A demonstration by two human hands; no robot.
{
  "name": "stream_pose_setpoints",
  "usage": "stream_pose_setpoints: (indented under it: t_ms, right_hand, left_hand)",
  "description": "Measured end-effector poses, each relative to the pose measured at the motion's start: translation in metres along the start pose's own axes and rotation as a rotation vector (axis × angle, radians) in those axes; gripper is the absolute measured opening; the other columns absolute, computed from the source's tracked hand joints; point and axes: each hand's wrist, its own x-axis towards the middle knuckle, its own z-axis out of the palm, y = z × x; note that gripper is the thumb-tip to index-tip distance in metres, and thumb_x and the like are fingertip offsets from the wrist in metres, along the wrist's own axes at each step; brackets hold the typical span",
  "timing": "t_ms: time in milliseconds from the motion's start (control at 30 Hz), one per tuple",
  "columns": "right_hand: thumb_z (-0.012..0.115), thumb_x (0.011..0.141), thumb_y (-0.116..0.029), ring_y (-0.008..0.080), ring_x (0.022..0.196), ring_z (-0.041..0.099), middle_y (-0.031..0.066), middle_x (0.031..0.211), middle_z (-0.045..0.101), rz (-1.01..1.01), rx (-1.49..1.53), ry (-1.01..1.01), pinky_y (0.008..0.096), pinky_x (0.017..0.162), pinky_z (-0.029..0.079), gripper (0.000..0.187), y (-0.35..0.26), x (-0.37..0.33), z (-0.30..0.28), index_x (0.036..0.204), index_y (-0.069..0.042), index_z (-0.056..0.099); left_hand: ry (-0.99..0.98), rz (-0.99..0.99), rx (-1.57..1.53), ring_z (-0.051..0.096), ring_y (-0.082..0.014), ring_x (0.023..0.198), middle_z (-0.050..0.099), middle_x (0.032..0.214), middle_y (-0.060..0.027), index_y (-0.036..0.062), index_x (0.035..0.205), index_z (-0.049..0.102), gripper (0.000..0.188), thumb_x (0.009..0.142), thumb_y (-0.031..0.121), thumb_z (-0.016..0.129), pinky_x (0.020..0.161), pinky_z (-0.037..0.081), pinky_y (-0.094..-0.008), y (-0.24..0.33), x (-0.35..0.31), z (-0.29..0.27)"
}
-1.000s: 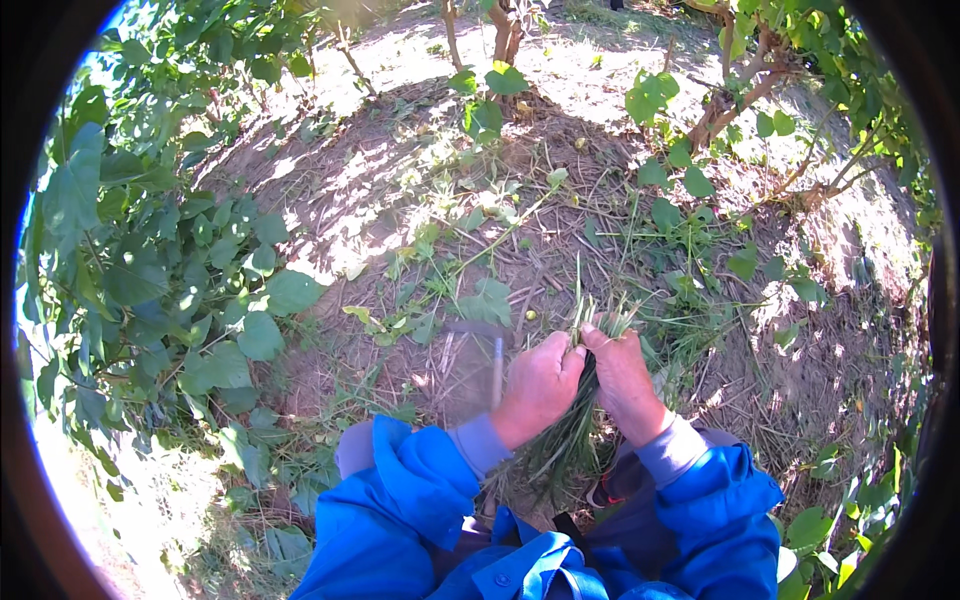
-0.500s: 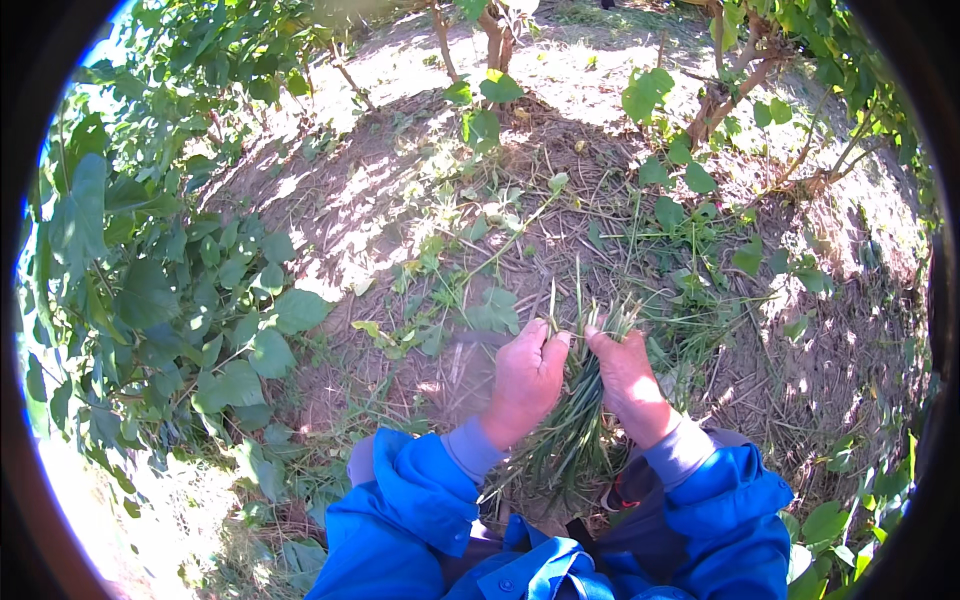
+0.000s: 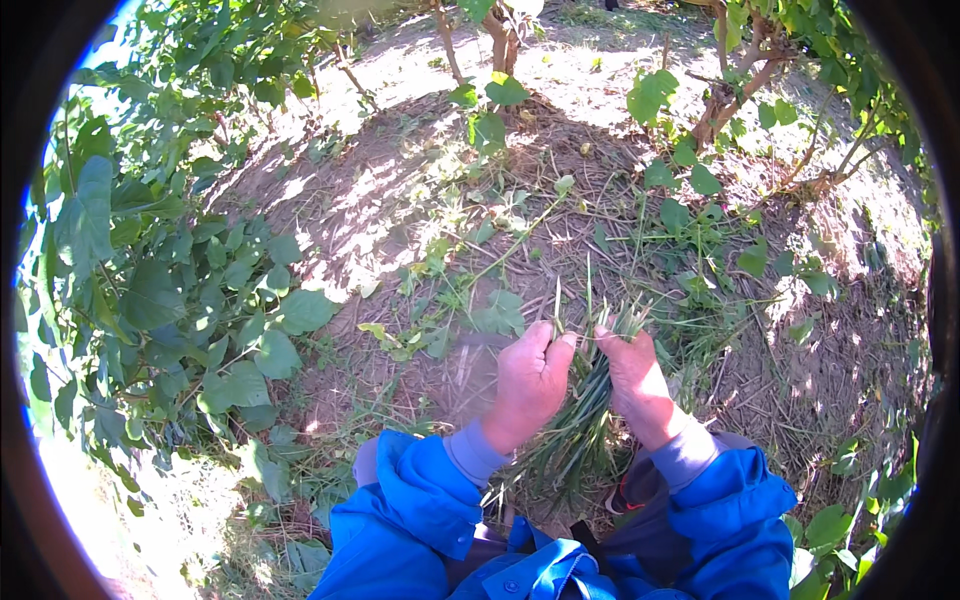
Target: The person sits on the ground in a vineyard and gathers long grass blades into a bundle. They repeatedly align, fold, and twist the grass with both hands to form a tight bunch.
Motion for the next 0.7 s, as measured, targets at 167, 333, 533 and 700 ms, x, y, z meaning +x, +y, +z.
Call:
stream_pose_setpoints:
  t_ms: [167, 333, 533, 700]
  right_hand:
    - [0.063, 0.091, -0.01, 0.0159, 0.08, 0.061, 0.0091, 0.092, 0.066, 0.016, 0.03, 0.044, 0.0329, 0.07, 0.05, 0.02, -0.01, -0.004, 0.008, 0.107, 0.002, 0.061]
    - [0.063, 0.091, -0.01, 0.0171, 0.074, 0.062, 0.0097, 0.087, 0.066, 0.028, 0.017, 0.017, 0.0334, 0.063, 0.05, 0.018, -0.016, -0.003, 0.006, 0.103, 0.003, 0.062]
    - [0.063, 0.092, -0.013, 0.0143, 0.074, 0.059, 0.0068, 0.085, 0.066, -0.03, -0.098, 0.027, 0.0315, 0.066, 0.048, 0.02, -0.009, -0.001, 0.005, 0.104, 0.003, 0.063]
    - [0.063, 0.091, -0.014, 0.0112, 0.076, 0.056, 0.0031, 0.087, 0.066, -0.1, -0.228, -0.095, 0.0304, 0.07, 0.046, 0.02, -0.001, -0.005, 0.003, 0.105, 0.001, 0.065]
  left_hand:
    - [-0.003, 0.026, -0.017, 0.044, -0.0136, 0.055, 0.048, 0.063, -0.0094, 0.0009, 0.076, 0.051, 0.02, 0.09, 0.009, 0.062, 0.052, 0.038, -0.0318, 0.001, 0.0, -0.003]
    - [0.01, 0.019, -0.089, 0.045, -0.0094, 0.058, 0.052, 0.065, -0.0044, 0.0016, 0.078, 0.054, 0.017, 0.092, 0.009, 0.061, 0.052, 0.039, -0.0293, -0.003, 0.001, -0.005]
    - [-0.011, -0.032, -0.071, 0.044, -0.0076, 0.06, 0.051, 0.065, -0.0025, 0.0019, 0.078, 0.055, 0.019, 0.093, 0.011, 0.059, 0.054, 0.039, -0.0281, -0.006, 0.003, -0.006]
    - [-0.029, -0.1, -0.099, 0.043, -0.0077, 0.062, 0.05, 0.065, -0.0024, 0.0018, 0.077, 0.053, 0.021, 0.094, 0.014, 0.059, 0.055, 0.038, -0.0286, -0.012, 0.005, -0.003]
